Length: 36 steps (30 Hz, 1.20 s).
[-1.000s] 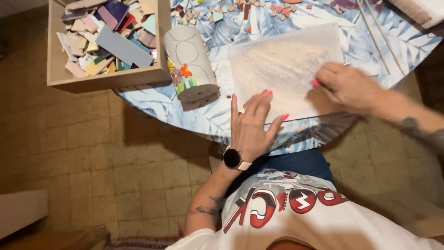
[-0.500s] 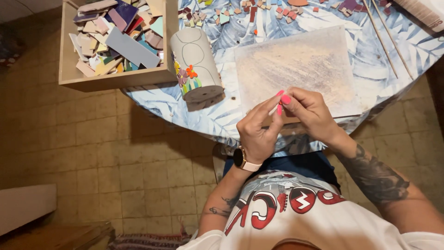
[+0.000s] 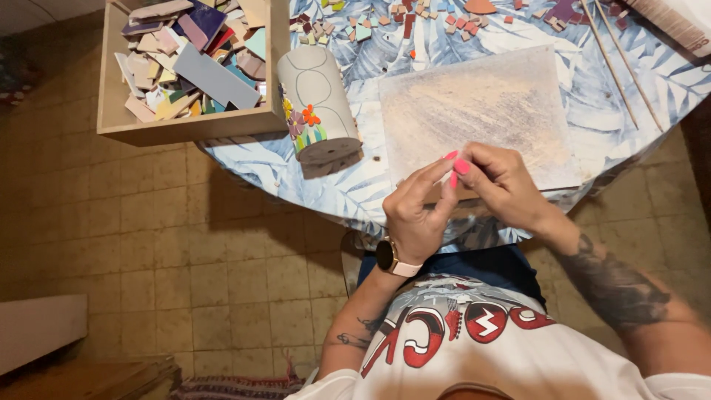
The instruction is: Decorating a cylindrical container by preparing and adhering small flower-shaped mosaic tiles to its surface
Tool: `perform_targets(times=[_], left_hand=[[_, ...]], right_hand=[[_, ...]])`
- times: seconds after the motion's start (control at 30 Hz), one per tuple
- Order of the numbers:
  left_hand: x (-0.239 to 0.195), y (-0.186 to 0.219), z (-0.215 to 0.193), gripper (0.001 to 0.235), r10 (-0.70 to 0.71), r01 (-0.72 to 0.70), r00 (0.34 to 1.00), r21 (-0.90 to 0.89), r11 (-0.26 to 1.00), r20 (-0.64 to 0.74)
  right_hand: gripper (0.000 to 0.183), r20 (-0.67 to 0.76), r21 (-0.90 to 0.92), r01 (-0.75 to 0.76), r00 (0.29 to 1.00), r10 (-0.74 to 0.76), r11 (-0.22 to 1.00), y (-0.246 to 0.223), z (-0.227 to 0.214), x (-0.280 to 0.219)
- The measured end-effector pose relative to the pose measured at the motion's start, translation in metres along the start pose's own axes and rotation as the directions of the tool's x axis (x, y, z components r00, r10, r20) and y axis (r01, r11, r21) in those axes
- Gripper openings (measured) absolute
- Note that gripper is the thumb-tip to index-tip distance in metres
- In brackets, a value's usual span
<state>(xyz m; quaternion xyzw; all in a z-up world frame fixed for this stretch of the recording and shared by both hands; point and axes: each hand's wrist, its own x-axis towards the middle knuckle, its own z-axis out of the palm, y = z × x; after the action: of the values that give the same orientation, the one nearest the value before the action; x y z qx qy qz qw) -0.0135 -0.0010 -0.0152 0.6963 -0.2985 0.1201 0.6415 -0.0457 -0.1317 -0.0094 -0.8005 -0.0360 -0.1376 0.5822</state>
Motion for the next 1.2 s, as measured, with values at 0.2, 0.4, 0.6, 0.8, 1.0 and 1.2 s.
perform_targets(times=[0.2,0.4,0.6,0.8,1.0,1.2], left_hand=[[-0.011,-0.019,-0.014,0.037,-0.013,-0.21,0.922,0.529,0.822,0.386],[-0.025,-0.041,-0.018,0.041,-0.061,-0.288,0.851,0.561,0.777,0.521],[-0.031,-0.048,-0.018,0.046,-0.054,-0.286,0.86,0.568,0.772,0.508],[-0.023,-0.036,-0.024,0.042,-0.018,-0.299,0.861,0.535,0.79,0.508],[-0.02,-0.03,-0.026,0.042,-0.001,-0.338,0.855,0.559,0.757,0.519],[-0.011,-0.025,-0.017,0.042,0.011,-0.162,0.948,0.454,0.876,0.318]], right_hand=[[0.026,0.326,-0.877,0.262,0.94,0.099,0.404,0.047,-0.052,-0.005],[0.008,0.437,-0.78,0.427,0.895,-0.091,0.458,0.072,-0.019,0.027],[0.011,0.324,-0.849,0.389,0.918,-0.23,0.358,0.103,0.022,0.12],[0.016,0.781,-0.585,0.767,0.62,-0.07,0.264,0.083,-0.039,0.06],[0.016,0.601,-0.763,0.577,0.8,-0.01,0.291,0.059,-0.059,0.022],[0.03,0.365,-0.73,0.142,0.908,0.205,0.668,0.064,-0.042,0.01]])
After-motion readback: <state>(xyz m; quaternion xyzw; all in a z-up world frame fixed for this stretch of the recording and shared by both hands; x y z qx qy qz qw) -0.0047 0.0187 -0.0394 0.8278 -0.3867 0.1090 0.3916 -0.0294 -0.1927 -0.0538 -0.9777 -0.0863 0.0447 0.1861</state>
